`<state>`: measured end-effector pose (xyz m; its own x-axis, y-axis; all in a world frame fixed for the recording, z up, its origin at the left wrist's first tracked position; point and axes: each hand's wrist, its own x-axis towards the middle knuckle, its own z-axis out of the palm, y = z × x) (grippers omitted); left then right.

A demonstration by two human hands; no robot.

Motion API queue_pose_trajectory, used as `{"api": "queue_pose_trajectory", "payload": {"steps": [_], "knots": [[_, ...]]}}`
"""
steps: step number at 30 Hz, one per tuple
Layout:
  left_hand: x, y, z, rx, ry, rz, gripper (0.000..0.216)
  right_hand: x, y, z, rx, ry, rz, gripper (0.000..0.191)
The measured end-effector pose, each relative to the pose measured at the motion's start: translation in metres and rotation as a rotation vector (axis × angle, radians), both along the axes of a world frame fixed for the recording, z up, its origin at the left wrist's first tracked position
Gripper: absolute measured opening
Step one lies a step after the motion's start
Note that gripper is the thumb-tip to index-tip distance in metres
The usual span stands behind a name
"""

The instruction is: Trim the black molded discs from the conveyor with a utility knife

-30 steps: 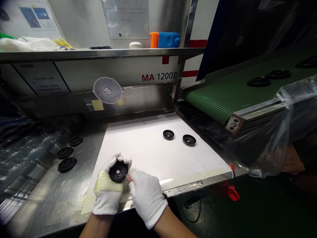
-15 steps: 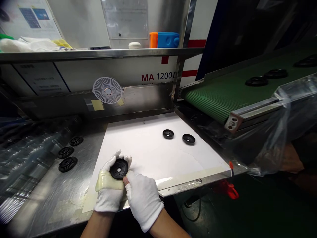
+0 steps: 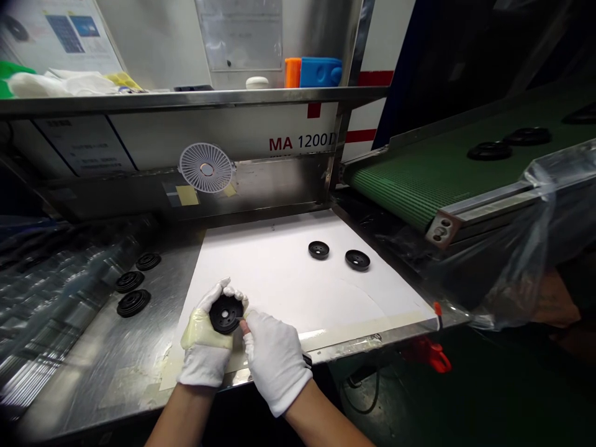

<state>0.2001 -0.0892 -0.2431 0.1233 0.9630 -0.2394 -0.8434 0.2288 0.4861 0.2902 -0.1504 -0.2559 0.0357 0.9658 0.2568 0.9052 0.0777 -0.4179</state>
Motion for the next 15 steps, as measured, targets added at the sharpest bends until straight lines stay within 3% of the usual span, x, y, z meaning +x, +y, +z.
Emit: {"api": "queue_pose_trajectory", "payload": {"steps": [5, 7, 11, 15], "knots": [[0.006, 0.004, -0.007, 0.026, -0.012, 0.124, 0.014, -0.007, -0.004, -0.003, -0.044, 0.036, 0.003, 0.024], [0.004, 0.005, -0.006, 0.022, 0.023, 0.076, 0.019, -0.006, -0.004, -0.002, -0.036, 0.034, -0.005, 0.025], [-0.003, 0.005, -0.002, -0.004, 0.065, -0.188, 0.029, 0.005, 0.000, 0.000, -0.013, 0.037, 0.003, 0.023], [0.001, 0.006, 0.002, 0.047, -0.017, -0.151, 0.017, 0.013, 0.004, -0.001, -0.019, 0.052, -0.017, 0.025]]}}
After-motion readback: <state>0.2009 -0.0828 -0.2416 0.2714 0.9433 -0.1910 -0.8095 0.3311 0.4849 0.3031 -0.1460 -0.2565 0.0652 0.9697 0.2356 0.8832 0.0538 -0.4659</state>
